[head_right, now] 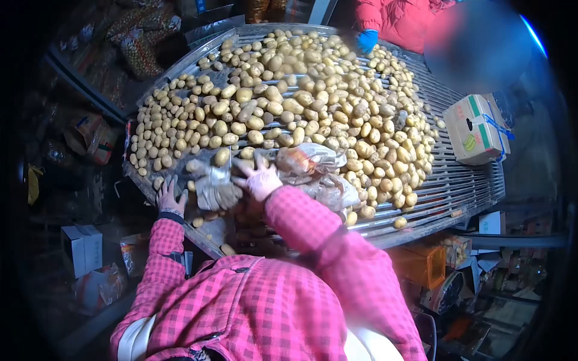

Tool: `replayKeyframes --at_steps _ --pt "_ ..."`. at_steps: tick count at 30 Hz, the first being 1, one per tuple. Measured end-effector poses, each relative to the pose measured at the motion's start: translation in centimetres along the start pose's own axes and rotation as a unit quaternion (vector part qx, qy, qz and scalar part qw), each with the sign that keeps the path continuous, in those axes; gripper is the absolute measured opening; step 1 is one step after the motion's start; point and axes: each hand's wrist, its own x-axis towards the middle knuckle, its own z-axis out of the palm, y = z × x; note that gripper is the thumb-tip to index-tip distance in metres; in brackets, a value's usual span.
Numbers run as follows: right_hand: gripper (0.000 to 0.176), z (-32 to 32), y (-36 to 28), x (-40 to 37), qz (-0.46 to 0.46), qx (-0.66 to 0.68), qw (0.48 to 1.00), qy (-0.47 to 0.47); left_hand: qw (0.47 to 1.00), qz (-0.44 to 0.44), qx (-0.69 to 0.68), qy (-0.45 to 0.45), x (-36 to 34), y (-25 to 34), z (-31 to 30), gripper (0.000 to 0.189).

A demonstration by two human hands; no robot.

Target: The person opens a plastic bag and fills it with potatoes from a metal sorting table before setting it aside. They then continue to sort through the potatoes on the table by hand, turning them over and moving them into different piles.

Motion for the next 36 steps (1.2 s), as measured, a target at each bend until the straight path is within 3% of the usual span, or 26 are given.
replayKeyframes --at_steps 2,3,7,9,11,12,13,14,15,16,17,18,23,26,27,29,31,36 --pt "0.055 0.7 -1.5 -2.5 -0.036 0.004 0.999 -0.004 1.0 0.027 -0.004 0.006 -0.7 0.1 0.1 0.057" --pt "0.053 0.3 -1.0 -3.7 -0.033 0.016 0.998 -0.054 1.0 0.027 -0.005 0.005 -0.8 0.1 0.2 0.057" --pt "0.053 -3.1 3.0 -8.7 0.045 0.084 0.995 0.004 0.999 0.006 -0.04 -0.014 -1.4 1.0 -0.9 0.06" --pt "0.049 -4.2 7.2 -11.4 0.154 0.174 0.967 0.101 0.999 0.005 -0.052 0.014 -1.4 0.9 -0.6 0.056" --pt "0.042 -6.4 10.6 -13.6 0.277 0.067 0.934 0.216 0.999 -0.001 -0.05 0.008 -1.2 0.9 -0.4 0.054" --pt "0.046 -4.2 15.2 -14.7 0.332 0.004 0.906 0.262 0.998 -0.003 -0.056 0.014 -1.1 0.8 -0.3 0.053" --pt "0.049 -3.8 17.3 -14.9 0.448 -0.01 0.867 0.219 0.998 -0.006 -0.061 0.017 -1.2 0.7 -0.2 0.053" --pt "0.052 -2.4 20.0 -14.8 0.489 0.011 0.853 0.182 0.998 0.001 -0.066 0.024 -1.2 0.8 -0.3 0.052" --pt "0.054 0.2 22.9 -14.7 0.488 -0.128 0.859 0.088 0.997 -0.002 -0.074 0.028 -1.2 1.0 -0.5 0.05" --pt "0.056 1.3 24.5 -13.7 0.483 -0.149 0.856 0.105 0.997 -0.003 -0.067 0.029 -1.3 1.1 -0.3 0.05" --pt "0.056 0.5 24.4 -12.2 0.513 -0.064 0.846 0.131 0.998 0.0 -0.06 0.035 -1.1 0.9 -0.3 0.049" --pt "0.055 -1.2 23.2 -10.4 0.533 -0.055 0.84 0.086 0.998 0.003 -0.056 0.028 -0.9 0.9 -0.4 0.049" --pt "0.052 -2.1 20.6 -8.4 0.432 -0.088 0.897 0.037 0.997 -0.019 -0.069 0.025 -0.9 0.9 0.1 0.049" --pt "0.055 -1.5 17.6 -8.7 0.337 -0.088 0.932 0.099 0.998 -0.009 -0.037 0.045 -1.0 0.6 0.9 0.05" --pt "0.056 -1.4 16.3 -9.2 0.345 -0.025 0.933 0.102 0.998 0.004 -0.001 0.064 -0.9 0.3 1.0 0.051" --pt "0.058 -2.1 12.2 -9.6 0.344 -0.051 0.937 0.046 0.999 -0.005 0.01 0.052 -0.6 0.1 0.9 0.051" --pt "0.061 -1.7 9.1 -10.0 0.287 -0.037 0.957 0.009 0.999 0.008 0.002 0.036 -0.8 0.5 0.7 0.052" --pt "0.061 1.1 5.3 -12.3 0.202 0.009 0.977 0.065 0.999 0.013 -0.049 0.015 -0.7 0.7 0.0 0.043"
